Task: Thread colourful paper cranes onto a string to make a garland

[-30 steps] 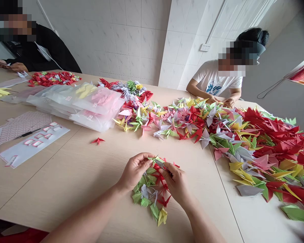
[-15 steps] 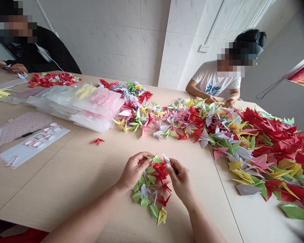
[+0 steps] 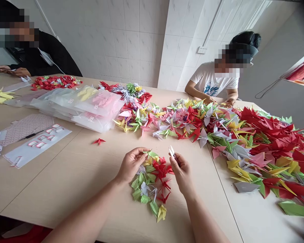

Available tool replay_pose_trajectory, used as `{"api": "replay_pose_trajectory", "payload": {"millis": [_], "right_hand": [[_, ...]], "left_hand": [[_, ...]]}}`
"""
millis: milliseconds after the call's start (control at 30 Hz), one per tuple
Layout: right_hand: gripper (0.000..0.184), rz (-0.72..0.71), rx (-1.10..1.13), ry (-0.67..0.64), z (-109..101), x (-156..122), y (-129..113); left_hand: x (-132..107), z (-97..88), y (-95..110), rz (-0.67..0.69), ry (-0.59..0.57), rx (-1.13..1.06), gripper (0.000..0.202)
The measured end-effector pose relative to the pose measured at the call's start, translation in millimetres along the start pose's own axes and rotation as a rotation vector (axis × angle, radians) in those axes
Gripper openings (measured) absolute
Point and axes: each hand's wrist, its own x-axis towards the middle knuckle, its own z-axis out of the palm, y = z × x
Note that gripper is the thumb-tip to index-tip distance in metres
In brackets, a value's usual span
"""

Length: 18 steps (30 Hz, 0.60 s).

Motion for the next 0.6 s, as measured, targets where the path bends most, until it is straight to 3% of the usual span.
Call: {"api": "replay_pose_trajectory", "payload": {"millis": [367, 600], "right_hand": [[0.029, 0.070, 0.260, 0.100, -9.2, 12.8, 8.4], [0.032, 0.092, 0.381, 0.222, -15.5, 20.7, 12.2]], "left_hand": [[19.9, -22.9, -5.7, 0.126, 0.196, 0.003, 0.029], [30.6, -53.2, -1.9, 0.210, 0.348, 0.097, 0.034]]}}
